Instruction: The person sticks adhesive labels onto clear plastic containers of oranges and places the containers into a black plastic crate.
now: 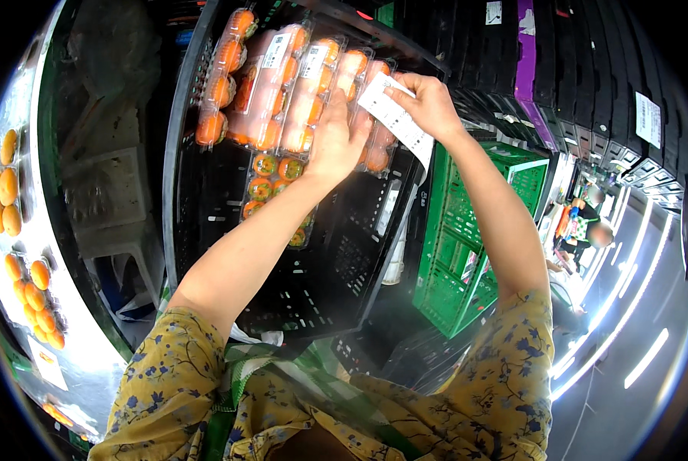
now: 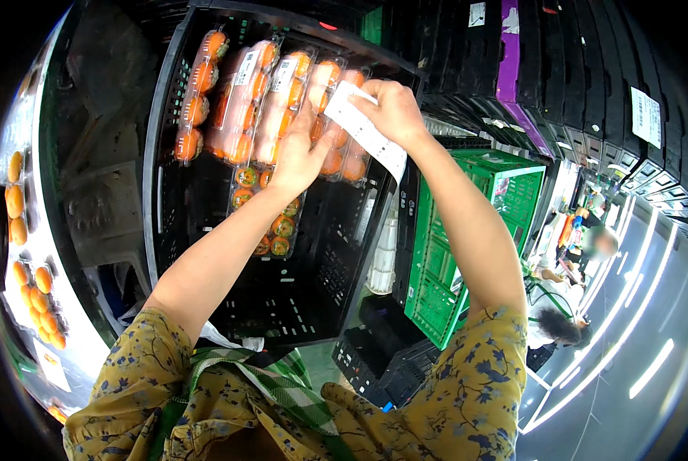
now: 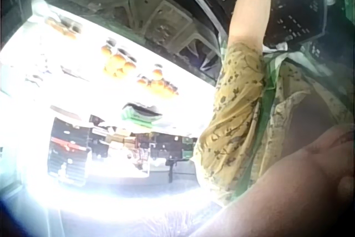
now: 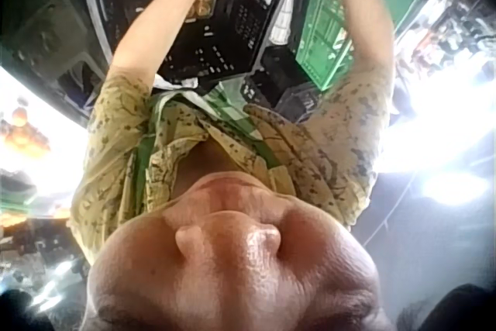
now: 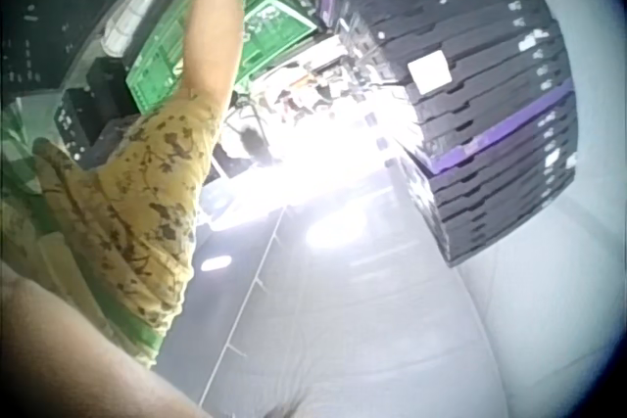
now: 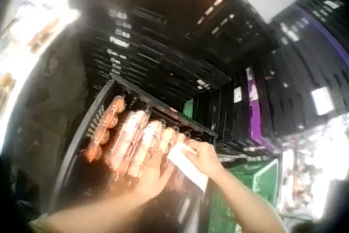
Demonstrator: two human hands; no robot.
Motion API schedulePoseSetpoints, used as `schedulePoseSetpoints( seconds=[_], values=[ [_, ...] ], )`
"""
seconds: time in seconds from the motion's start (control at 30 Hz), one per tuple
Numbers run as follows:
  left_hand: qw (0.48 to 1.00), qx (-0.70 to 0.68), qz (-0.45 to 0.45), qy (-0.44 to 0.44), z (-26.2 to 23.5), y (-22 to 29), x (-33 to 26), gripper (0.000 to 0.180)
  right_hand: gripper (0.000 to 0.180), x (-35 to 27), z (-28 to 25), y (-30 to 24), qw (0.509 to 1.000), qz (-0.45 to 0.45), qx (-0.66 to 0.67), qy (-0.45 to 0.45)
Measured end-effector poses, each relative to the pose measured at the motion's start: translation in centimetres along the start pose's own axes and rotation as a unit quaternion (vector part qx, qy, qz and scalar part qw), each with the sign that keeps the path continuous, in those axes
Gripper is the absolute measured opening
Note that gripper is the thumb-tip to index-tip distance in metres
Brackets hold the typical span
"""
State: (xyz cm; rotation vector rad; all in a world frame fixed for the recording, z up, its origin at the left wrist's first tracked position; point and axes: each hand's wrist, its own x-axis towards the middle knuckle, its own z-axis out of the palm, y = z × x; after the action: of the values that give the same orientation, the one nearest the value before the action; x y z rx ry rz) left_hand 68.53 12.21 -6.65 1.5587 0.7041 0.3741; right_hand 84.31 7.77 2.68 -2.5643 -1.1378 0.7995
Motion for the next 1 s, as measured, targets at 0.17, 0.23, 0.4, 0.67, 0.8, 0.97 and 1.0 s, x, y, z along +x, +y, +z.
schedulePoseSetpoints(
  seconds=[0.17,0.23,0.4,0.67,0.8,0.97,1.0],
  values=[
    [0.993,0.069,-0.023,-0.089,0.6,0.5,0.5,0.078,0.027,3.0,0.2,1.1,0.999,0.003,-0.028,-0.034],
    [0.988,0.098,-0.039,-0.111,0.2,0.8,0.7,0.083,0.026,4.3,0.5,0.8,0.997,-0.015,-0.062,-0.039],
    [0.971,0.188,-0.011,-0.149,-0.8,1.3,0.5,0.074,0.034,7.6,1.6,-0.9,0.979,0.072,-0.157,-0.107],
    [0.949,0.26,0.043,-0.174,-3.3,2.0,0.5,0.069,0.038,9.9,3.0,-3.7,0.951,0.113,-0.261,-0.123],
    [0.931,0.316,0.102,-0.152,-4.0,1.2,0.1,0.064,0.039,10.4,3.6,-3.2,0.951,0.101,-0.264,-0.124],
    [0.906,0.369,0.102,-0.177,-4.6,1.8,-0.1,0.064,0.044,11.4,4.3,-3.7,0.942,0.144,-0.255,-0.163],
    [0.909,0.367,0.095,-0.174,-4.6,1.8,-0.2,0.066,0.044,11.4,4.4,-3.8,0.942,0.147,-0.254,-0.164]
  ],
)
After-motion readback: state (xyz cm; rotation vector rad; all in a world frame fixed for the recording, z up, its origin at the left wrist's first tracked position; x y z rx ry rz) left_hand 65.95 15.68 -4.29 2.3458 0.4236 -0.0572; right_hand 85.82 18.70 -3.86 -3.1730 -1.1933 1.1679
